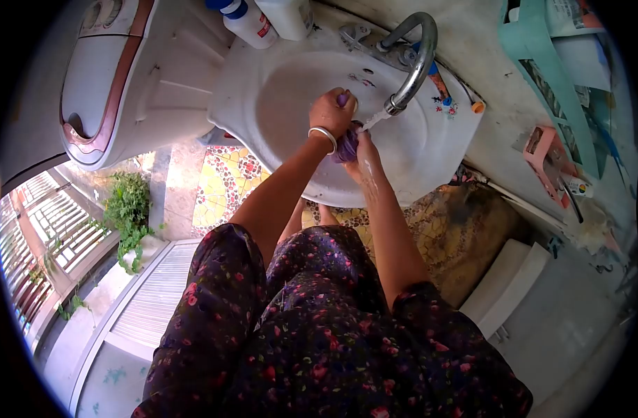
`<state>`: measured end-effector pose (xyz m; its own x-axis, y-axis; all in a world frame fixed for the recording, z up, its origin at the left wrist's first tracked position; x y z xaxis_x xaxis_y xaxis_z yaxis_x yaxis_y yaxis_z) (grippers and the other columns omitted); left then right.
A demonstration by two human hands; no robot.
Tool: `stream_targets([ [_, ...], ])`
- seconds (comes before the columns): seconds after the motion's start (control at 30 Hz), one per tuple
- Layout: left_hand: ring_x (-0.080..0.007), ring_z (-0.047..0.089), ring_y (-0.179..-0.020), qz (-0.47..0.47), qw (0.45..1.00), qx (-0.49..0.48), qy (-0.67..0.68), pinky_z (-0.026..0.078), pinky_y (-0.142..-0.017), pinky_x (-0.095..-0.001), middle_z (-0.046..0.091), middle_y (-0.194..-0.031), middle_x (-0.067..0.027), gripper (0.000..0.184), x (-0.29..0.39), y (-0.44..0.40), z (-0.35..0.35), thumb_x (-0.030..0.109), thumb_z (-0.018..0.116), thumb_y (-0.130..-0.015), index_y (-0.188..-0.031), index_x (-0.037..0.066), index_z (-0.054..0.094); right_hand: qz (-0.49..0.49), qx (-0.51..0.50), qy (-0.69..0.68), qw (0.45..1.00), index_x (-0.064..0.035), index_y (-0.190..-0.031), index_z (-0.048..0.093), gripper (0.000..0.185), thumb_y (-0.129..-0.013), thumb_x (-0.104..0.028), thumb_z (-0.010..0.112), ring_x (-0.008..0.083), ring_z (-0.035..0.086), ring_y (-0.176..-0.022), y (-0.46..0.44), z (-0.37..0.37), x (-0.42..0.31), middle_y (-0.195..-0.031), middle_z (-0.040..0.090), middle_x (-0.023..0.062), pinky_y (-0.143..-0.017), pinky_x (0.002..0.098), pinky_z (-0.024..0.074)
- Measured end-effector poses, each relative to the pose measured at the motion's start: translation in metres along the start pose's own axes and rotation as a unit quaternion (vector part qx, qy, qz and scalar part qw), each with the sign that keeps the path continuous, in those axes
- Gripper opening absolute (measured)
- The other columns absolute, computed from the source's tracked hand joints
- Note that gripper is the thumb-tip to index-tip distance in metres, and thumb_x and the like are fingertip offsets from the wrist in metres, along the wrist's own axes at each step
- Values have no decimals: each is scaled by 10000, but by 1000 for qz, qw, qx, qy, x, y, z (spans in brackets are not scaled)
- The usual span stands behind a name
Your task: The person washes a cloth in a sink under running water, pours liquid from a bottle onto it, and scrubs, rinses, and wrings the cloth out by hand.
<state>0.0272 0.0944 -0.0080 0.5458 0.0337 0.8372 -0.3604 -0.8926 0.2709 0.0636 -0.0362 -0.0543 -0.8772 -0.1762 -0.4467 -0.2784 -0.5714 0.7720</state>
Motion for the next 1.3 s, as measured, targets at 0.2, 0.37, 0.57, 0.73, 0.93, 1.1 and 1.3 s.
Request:
stream_targets([
  [0.2, -319, 585, -655, 93, 969, 213, 84, 453, -600, -373, 586, -720, -174, 313, -35, 3, -77, 270, 629, -847, -726, -18, 613, 15, 37, 67, 997, -21, -1300, 387, 499, -944, -369, 426, 316, 522, -1120, 1, -39, -36, -1249, 492, 163, -985, 482, 411],
  [0.37, -262, 587, -754, 333, 938, 51, -83, 450, -718, -367, 581, -825, -138, 279, -7, 63, -75, 269, 670, -820, -701, 23, 617, -18, 150, 179, 972, -13, -1310, 401, 505, -940, -351, 464, 265, 546, -1073, -10, -88, -49, -1228, 510, 128, -944, 394, 428],
  [0.57, -318, 558, -971, 92, 842, -341, -409, 416, -892, -404, 594, -990, -128, 226, -10, 78, -19, 276, 635, -837, -781, 57, 631, -130, -25, -60, 989, 8, -1261, 465, 430, -928, -264, 487, 229, 509, -1156, 36, -46, -49, -1253, 538, 99, -1000, 368, 372],
  [0.73, -304, 450, -1213, 141, 970, -193, -45, 356, -1012, -386, 508, -1243, -151, 446, 26, 41, -20, 441, 405, -952, -1215, 101, 525, -92, -135, -80, 983, 20, -1220, 505, 392, -891, -192, 484, 237, 516, -1151, 71, -33, -59, -1235, 555, 102, -1016, 380, 363],
  [0.93, -268, 394, -1274, -214, 758, -476, 391, 305, -1071, -421, 378, -1389, -166, 922, 22, 61, 30, 725, 372, -835, -1394, -5, 302, -70, -233, 159, 957, 66, -1211, 507, 415, -825, -77, 456, 182, 549, -1095, 104, 10, -105, -1187, 575, 124, -960, 322, 422],
  [1.1, -158, 548, -1073, -51, 810, -539, 227, 437, -943, -274, 574, -1178, -86, 600, 39, 48, -9, 342, 664, -855, -1299, -6, 459, -36, -281, 325, 902, 74, -1166, 526, 403, -797, -87, 561, 160, 567, -1044, 83, 23, -139, -1153, 587, 113, -885, 317, 467],
  [1.3, -330, 493, -1132, 69, 895, -83, -434, 434, -912, -403, 342, -1395, -166, 769, -41, -15, -17, 528, 608, -815, -1374, 63, 358, -372, 103, 578, 719, 52, -1169, 500, 492, -785, -218, 649, 239, 566, -981, -17, -38, -133, -1091, 549, 135, -805, 349, 491],
])
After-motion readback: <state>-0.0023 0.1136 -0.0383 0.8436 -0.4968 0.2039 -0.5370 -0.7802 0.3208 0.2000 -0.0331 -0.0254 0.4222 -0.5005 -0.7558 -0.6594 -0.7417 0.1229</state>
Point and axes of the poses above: each hand's wrist, its own y-axis away from the middle knuckle, its own z-axis out of the palm, x = y × z, the point moved 8 cm from there along -y, towards the middle knuckle
